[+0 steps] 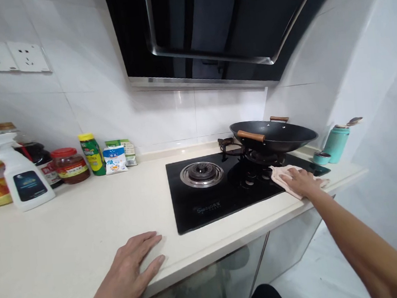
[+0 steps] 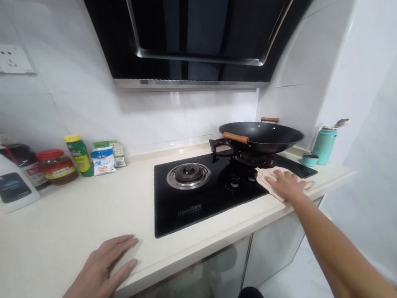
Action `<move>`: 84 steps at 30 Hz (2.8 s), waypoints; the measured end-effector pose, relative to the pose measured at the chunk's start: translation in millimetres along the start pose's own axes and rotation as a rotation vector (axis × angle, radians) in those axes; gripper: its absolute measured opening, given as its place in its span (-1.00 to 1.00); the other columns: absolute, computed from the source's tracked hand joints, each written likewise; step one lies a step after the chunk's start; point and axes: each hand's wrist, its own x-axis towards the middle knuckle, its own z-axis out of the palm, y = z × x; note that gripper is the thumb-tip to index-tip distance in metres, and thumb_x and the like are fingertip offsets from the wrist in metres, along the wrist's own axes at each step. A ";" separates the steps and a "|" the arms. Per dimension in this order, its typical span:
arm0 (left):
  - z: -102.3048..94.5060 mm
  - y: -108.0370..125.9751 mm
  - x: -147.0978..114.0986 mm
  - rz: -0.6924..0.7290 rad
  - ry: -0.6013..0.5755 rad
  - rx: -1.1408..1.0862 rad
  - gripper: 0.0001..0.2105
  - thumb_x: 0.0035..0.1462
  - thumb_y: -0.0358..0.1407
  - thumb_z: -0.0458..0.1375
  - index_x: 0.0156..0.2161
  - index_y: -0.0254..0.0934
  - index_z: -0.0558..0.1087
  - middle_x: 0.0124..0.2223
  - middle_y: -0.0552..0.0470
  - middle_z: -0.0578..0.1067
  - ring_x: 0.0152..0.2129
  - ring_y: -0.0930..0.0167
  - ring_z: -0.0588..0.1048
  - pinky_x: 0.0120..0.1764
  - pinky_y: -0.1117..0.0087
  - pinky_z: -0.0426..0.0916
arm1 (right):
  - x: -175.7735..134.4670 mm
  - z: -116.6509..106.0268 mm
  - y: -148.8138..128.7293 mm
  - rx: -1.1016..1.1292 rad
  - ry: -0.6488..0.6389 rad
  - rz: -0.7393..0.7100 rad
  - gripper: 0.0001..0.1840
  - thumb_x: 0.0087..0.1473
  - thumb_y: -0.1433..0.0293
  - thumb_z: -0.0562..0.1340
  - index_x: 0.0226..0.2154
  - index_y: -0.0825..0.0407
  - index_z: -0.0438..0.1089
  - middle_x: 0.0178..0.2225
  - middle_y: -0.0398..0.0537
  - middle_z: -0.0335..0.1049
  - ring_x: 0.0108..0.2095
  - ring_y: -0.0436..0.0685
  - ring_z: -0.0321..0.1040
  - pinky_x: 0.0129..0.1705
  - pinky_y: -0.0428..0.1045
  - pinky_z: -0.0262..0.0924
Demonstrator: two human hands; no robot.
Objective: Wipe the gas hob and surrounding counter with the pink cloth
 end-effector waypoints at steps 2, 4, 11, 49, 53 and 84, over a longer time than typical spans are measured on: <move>-0.5 1.6 1.1 0.005 0.002 -0.003 -0.55 0.25 0.07 0.12 0.17 0.02 0.48 0.19 0.01 0.48 0.10 0.14 0.45 0.11 0.07 0.40 | -14.1 5.5 -6.3 0.025 0.008 0.017 -0.31 0.21 -0.12 -0.08 0.15 -0.09 0.31 0.17 0.30 0.23 0.19 0.57 0.16 0.11 0.54 -0.04; -1.5 4.2 2.2 0.011 0.001 -0.018 -0.55 0.26 0.07 0.11 0.16 0.01 0.48 0.18 0.01 0.48 0.09 0.14 0.46 0.10 0.08 0.40 | -33.0 5.9 -12.3 0.032 0.049 -0.015 -0.34 0.22 -0.11 -0.07 0.14 -0.08 0.32 0.16 0.28 0.24 0.19 0.56 0.15 0.13 0.54 -0.08; -5.5 11.3 1.7 -0.019 -0.051 -0.055 -0.53 0.28 0.09 0.07 0.19 0.01 0.44 0.22 0.00 0.43 0.17 0.14 0.38 0.19 0.02 0.29 | -123.1 -16.2 -70.3 -0.031 0.064 -0.214 -0.40 0.24 -0.08 0.01 0.03 0.02 0.36 0.03 0.24 0.31 0.04 0.43 0.27 0.11 0.43 -0.01; -17.1 11.8 9.2 -0.204 -0.037 -0.036 -0.42 0.22 0.21 -0.01 0.12 -0.08 0.51 0.17 -0.04 0.50 0.15 0.10 0.39 0.17 -0.02 0.28 | -109.0 0.1 20.1 0.058 0.033 -0.767 -0.26 -0.15 0.30 0.44 0.13 -0.14 0.30 0.20 0.03 0.29 0.22 0.30 0.17 0.30 0.27 -0.18; -14.1 12.8 9.7 -0.197 -0.050 -0.022 -0.44 0.24 0.19 -0.01 0.12 -0.08 0.50 0.19 -0.06 0.47 0.17 0.10 0.34 0.17 -0.03 0.23 | -49.5 8.1 93.5 -0.078 0.022 -0.528 -0.24 -0.15 0.35 0.40 0.15 -0.04 0.28 0.20 0.18 0.27 0.20 0.37 0.20 0.20 0.25 -0.08; -25.7 31.1 1.4 -0.182 0.111 -0.413 -0.58 0.32 0.00 0.01 0.09 -0.16 0.50 0.13 -0.06 0.49 0.12 0.22 0.41 0.23 0.07 0.23 | -334.8 -50.7 -321.8 0.149 -0.078 -1.366 -0.18 -0.11 0.17 0.48 0.13 0.16 0.26 -0.09 0.27 0.40 -0.10 0.38 0.26 -0.03 0.27 0.15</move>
